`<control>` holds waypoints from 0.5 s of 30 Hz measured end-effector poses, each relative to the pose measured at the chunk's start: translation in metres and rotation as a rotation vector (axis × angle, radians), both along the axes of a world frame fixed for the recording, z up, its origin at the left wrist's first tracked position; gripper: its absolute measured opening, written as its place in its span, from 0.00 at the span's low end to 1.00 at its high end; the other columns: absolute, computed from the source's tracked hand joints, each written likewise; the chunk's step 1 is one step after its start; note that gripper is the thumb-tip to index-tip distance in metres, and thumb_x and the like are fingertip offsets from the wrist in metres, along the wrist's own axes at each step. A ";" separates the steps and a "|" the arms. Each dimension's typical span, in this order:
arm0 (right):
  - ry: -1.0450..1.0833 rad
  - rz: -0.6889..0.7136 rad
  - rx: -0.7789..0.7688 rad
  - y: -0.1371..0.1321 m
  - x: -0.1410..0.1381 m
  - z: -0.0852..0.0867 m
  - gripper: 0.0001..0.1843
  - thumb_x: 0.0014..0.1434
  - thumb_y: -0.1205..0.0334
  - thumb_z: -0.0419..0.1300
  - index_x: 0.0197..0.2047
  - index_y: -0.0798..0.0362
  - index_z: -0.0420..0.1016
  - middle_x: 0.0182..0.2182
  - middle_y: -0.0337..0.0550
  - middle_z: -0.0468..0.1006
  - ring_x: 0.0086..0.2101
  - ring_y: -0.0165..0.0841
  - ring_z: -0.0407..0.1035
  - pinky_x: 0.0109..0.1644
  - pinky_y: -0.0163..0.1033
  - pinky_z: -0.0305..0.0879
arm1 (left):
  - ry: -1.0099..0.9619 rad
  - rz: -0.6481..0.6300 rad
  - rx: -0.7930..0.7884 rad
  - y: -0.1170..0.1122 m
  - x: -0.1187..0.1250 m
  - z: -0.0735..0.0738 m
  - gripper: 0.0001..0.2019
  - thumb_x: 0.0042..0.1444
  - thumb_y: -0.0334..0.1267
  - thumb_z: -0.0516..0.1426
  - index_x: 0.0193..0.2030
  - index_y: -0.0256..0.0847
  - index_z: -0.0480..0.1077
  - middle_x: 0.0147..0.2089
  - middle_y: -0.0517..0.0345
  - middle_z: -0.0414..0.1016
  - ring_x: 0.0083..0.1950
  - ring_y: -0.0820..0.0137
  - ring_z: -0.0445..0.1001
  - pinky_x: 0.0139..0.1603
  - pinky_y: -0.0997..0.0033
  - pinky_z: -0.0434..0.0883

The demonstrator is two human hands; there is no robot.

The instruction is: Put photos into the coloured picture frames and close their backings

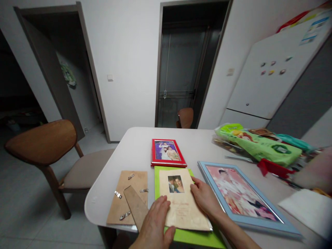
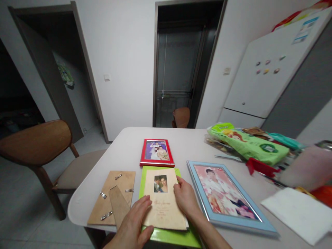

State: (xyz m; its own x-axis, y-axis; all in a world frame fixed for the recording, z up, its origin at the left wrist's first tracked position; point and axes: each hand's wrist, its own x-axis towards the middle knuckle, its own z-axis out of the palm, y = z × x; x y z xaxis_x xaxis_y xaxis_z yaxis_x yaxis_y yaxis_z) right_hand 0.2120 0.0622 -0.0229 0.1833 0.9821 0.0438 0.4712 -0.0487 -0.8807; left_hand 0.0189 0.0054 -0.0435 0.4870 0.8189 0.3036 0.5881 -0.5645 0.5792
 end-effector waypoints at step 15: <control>-0.857 0.028 0.173 -0.011 -0.001 -0.008 0.15 0.53 0.65 0.45 0.39 0.57 0.70 0.36 0.50 0.70 0.38 0.37 0.63 0.42 0.38 0.56 | 0.197 -0.023 -0.100 0.001 0.016 0.015 0.24 0.47 0.41 0.54 0.51 0.34 0.61 0.57 0.45 0.56 0.58 0.56 0.52 0.57 0.52 0.51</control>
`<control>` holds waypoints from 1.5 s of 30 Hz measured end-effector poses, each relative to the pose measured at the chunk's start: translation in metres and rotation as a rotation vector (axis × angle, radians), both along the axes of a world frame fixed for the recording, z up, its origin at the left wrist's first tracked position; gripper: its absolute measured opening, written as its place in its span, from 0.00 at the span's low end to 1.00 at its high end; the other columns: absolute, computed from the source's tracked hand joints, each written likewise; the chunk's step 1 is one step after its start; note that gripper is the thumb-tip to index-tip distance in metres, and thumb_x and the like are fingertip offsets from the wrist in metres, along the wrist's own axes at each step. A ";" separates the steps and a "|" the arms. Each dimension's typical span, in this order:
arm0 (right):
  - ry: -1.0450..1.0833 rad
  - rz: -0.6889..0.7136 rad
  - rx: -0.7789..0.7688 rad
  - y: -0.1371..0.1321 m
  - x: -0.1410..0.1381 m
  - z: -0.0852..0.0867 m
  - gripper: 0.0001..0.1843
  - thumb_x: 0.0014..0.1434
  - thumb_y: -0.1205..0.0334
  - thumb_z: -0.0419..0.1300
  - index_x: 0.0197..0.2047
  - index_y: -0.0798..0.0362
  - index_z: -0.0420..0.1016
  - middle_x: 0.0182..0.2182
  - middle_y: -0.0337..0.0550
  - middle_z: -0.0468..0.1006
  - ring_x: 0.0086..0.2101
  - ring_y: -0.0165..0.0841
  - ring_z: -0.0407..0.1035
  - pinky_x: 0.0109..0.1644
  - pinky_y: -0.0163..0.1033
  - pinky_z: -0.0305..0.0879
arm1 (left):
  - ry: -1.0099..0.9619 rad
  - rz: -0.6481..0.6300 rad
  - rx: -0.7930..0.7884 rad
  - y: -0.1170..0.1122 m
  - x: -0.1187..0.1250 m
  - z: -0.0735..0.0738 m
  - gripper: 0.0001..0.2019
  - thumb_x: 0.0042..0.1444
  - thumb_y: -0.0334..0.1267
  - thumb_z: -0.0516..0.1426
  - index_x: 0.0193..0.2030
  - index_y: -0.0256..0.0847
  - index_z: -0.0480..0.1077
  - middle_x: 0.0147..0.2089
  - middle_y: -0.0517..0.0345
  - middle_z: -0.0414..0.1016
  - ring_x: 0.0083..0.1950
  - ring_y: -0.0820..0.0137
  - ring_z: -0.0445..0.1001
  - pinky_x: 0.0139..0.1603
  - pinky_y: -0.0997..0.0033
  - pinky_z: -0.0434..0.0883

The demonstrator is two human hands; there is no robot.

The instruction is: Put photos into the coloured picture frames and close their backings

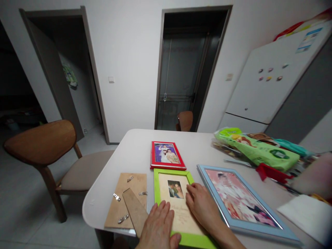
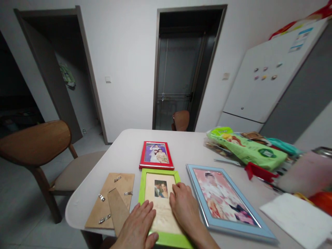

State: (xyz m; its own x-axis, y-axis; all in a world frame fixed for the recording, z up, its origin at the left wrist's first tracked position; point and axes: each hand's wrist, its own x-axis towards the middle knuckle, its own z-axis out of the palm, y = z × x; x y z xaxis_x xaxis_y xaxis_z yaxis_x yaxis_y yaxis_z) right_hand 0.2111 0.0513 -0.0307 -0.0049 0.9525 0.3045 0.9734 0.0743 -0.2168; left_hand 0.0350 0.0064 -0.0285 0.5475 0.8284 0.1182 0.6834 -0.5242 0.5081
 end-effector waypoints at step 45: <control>0.312 0.281 -0.148 -0.037 0.010 0.000 0.23 0.41 0.65 0.52 0.43 0.56 0.70 0.41 0.49 0.67 0.44 0.37 0.60 0.51 0.40 0.53 | 0.102 0.034 0.381 0.016 -0.007 -0.014 0.21 0.39 0.42 0.62 0.40 0.35 0.66 0.49 0.43 0.68 0.48 0.56 0.67 0.47 0.56 0.67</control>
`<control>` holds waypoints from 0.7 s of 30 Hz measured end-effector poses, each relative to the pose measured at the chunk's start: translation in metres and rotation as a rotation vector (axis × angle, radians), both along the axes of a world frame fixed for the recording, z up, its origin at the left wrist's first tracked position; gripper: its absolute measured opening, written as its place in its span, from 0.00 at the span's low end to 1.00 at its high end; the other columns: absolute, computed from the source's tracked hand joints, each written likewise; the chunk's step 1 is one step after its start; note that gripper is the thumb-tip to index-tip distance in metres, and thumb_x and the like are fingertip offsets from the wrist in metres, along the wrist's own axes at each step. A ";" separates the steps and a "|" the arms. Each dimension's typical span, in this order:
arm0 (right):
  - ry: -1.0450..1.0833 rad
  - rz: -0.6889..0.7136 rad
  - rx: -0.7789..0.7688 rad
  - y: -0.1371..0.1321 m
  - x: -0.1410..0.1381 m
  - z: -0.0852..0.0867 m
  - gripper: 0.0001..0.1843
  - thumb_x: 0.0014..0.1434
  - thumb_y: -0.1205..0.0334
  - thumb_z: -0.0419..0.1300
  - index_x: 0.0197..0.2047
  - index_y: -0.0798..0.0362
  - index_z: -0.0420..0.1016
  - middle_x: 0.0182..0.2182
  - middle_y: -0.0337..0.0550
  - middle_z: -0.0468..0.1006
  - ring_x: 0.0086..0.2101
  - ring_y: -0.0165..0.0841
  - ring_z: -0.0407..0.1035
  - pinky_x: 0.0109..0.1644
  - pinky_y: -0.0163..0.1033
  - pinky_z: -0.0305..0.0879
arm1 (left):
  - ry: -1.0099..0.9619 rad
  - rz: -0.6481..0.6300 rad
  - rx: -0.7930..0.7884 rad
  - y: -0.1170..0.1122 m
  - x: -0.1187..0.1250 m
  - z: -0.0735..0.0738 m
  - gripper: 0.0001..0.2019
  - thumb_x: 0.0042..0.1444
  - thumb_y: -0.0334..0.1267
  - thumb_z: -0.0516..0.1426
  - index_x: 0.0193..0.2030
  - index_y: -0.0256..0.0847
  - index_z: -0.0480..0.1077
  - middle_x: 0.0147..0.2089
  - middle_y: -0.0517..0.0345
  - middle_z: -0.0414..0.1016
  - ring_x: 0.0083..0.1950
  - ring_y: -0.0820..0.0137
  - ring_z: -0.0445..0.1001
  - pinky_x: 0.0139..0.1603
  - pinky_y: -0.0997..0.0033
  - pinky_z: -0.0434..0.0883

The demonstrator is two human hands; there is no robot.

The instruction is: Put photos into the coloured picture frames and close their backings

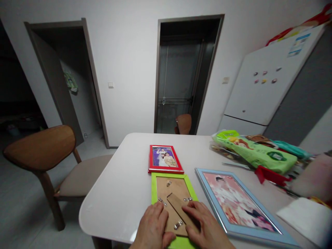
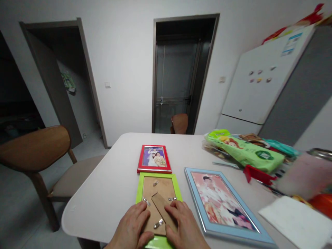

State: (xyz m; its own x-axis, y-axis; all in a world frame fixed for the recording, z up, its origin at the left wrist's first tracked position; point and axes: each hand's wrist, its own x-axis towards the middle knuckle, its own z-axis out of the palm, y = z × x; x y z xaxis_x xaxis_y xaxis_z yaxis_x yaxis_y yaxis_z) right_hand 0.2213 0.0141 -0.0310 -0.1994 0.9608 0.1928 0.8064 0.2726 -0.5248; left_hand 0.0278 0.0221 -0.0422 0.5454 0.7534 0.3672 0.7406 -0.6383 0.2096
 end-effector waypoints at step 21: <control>-0.209 -0.134 0.114 0.039 0.014 -0.002 0.13 0.52 0.65 0.48 0.32 0.53 0.73 0.30 0.45 0.67 0.35 0.34 0.62 0.40 0.36 0.57 | -0.132 -0.072 -0.190 -0.011 -0.008 0.001 0.22 0.35 0.50 0.62 0.35 0.39 0.63 0.52 0.48 0.64 0.53 0.59 0.61 0.54 0.52 0.53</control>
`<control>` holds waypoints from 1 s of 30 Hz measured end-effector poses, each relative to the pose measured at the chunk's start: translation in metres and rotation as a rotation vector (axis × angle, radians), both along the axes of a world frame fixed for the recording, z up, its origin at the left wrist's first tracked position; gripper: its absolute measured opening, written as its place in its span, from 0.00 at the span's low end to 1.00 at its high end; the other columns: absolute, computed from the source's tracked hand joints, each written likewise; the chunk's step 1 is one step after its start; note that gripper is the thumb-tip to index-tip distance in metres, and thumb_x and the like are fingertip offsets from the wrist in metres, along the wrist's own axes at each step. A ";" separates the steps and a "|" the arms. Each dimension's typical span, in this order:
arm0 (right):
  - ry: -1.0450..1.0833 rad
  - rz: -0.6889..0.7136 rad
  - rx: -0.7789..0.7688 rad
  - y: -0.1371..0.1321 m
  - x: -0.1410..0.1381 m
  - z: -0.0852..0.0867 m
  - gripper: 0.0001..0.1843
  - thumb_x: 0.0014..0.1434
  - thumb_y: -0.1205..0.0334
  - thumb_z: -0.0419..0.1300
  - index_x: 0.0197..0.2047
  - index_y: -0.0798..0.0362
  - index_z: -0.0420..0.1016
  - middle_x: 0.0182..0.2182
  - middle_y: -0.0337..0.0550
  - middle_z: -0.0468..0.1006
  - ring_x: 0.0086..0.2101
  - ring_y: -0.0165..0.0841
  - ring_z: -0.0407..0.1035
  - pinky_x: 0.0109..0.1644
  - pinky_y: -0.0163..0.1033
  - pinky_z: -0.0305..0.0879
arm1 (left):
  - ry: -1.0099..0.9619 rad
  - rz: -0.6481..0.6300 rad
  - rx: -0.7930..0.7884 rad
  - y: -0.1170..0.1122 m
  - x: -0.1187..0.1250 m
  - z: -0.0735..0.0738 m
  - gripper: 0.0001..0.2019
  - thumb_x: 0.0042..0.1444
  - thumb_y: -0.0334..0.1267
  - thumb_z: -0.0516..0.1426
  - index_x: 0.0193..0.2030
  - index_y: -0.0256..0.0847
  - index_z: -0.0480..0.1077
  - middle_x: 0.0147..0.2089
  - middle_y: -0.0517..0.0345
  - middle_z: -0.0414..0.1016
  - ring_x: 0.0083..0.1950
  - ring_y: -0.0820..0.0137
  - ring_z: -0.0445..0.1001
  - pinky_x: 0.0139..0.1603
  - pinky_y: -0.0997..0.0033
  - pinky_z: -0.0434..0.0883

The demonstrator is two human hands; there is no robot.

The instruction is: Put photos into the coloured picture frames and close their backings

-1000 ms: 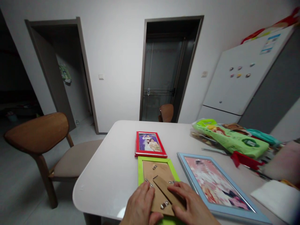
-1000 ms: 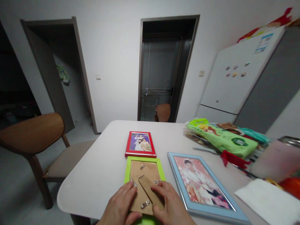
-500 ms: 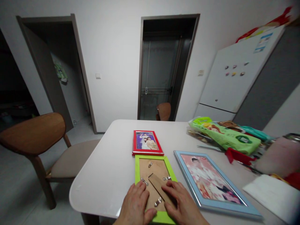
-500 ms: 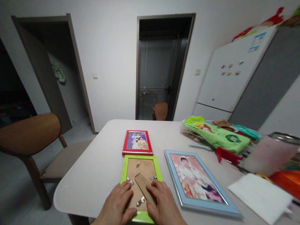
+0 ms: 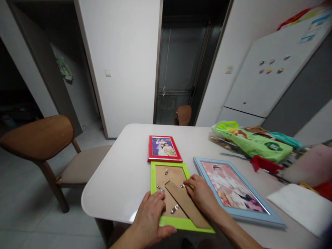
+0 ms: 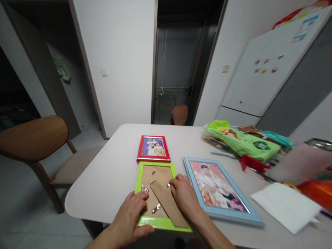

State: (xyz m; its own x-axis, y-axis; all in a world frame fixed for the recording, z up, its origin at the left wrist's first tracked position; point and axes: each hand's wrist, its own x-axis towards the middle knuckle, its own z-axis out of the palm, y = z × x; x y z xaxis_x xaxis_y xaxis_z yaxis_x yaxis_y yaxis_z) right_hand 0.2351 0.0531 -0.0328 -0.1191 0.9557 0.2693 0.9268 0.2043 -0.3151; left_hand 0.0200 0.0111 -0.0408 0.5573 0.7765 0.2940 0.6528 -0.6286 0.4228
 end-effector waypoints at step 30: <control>0.088 0.338 -0.047 0.004 -0.074 0.010 0.10 0.52 0.64 0.51 0.28 0.50 0.74 0.27 0.40 0.72 0.34 0.31 0.61 0.39 0.35 0.53 | -0.175 -0.027 0.105 0.002 0.003 -0.010 0.22 0.42 0.59 0.53 0.30 0.39 0.64 0.36 0.52 0.69 0.38 0.63 0.66 0.40 0.60 0.65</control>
